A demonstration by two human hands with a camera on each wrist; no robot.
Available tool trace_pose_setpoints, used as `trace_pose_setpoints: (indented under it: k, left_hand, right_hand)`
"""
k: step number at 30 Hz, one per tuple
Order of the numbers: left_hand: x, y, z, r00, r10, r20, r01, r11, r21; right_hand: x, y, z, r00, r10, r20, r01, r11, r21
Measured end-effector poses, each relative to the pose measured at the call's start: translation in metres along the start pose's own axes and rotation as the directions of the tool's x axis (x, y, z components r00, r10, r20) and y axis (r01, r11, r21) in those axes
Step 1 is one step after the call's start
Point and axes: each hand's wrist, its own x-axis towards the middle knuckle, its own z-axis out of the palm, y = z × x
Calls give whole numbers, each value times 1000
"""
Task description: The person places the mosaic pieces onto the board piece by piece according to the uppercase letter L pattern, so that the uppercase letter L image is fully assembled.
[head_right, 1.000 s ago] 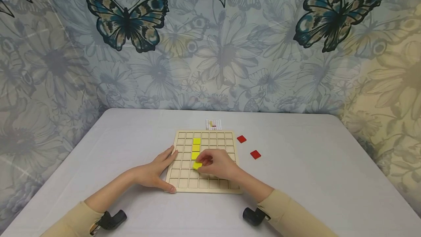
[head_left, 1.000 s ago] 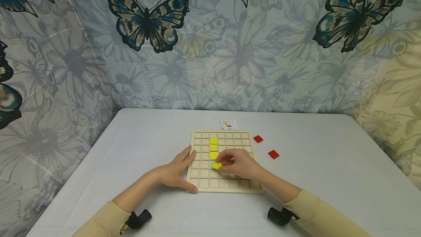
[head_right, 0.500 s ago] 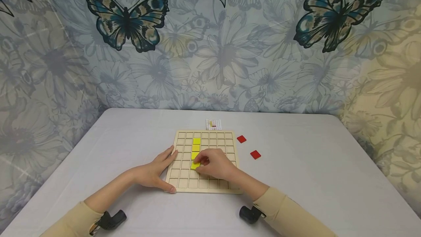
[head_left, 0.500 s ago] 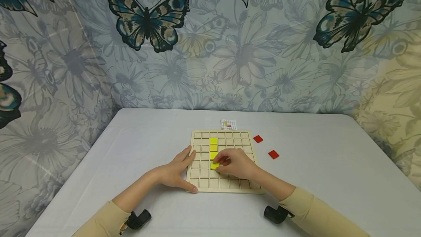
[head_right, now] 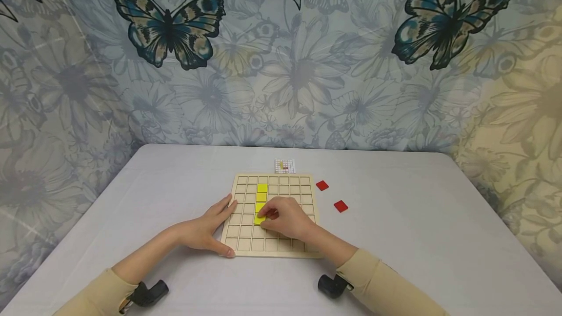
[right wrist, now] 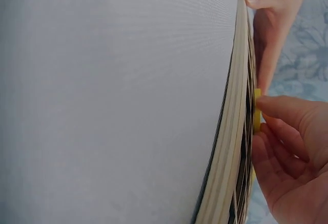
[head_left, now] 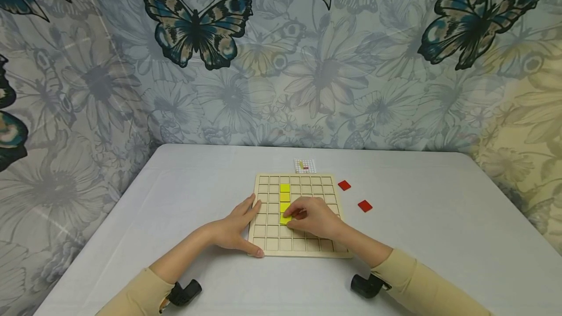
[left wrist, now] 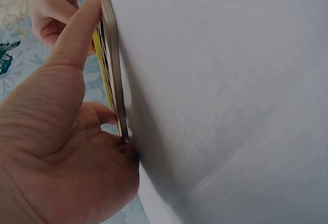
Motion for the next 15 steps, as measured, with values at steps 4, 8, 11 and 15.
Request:
trace_pose_setpoints:
  k: [4,8,11,15]
  left_hand:
    - [0,-1,1,1000,3,0,-3,1000,0]
    - [0,-2,0,1000,0,-1,0,1000,2]
    - [0,-2,0,1000,-2,-2,2,1000,5]
    - [0,-2,0,1000,-4,-3,4,1000,1]
  right_hand:
    - [0,0,0,1000,-14,-6,14,1000,-3]
    - [1,-2,0,1000,-15,-7,15,1000,-6]
    - [0,-3,0,1000,-8,-5,8,1000,-1]
    - [0,-3,-1,1000,-5,-5,5,1000,11]
